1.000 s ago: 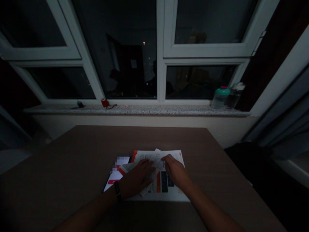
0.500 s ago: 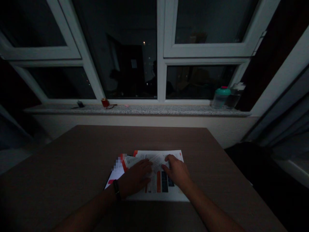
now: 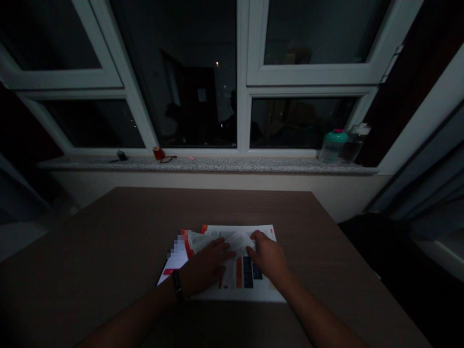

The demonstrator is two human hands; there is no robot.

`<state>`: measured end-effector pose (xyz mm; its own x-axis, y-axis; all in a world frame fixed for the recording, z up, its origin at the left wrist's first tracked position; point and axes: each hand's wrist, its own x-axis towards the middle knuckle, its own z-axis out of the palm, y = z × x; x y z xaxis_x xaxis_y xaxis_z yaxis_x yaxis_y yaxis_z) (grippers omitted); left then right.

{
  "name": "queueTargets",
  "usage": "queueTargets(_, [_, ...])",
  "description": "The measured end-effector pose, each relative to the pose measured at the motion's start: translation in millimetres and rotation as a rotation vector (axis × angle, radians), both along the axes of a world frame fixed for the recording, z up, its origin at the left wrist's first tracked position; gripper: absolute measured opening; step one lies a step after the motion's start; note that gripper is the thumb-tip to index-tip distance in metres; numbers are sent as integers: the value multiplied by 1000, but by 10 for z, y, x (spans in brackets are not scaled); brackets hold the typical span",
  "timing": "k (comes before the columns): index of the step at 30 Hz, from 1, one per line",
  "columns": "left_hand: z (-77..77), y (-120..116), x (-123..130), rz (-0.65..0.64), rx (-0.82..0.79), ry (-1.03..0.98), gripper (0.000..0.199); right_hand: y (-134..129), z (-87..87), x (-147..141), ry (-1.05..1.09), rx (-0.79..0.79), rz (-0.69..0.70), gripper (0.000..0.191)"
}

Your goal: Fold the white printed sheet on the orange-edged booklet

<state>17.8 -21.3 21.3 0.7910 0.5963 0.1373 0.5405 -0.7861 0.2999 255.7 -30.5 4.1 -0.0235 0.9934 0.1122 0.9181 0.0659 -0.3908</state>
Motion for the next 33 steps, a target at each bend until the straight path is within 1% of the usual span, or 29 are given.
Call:
queueTargets(3, [-6,-4,-3,-4,-1,-18,50,-4,19,26,5,3,26,26])
queueTargets(6, [4,-10,-4,-4,-7,-28,50,-20,34,27,4,15,47,32])
queueTargets(10, [8,-11,-2,-17,-3,-33,49,-20,31,15,-20,4,38,37])
queueTargets(16, [13,1,22,12,18,4,35,-3,21,29,-9,10,69,34])
queueTargets(23, [81,-5,57,-18,55,62,36,-3,29,43,-2,6,82,33])
queueTargets(33, [86,-4,58,-6,7,33,35,27,-10,74,36,-12,78,28])
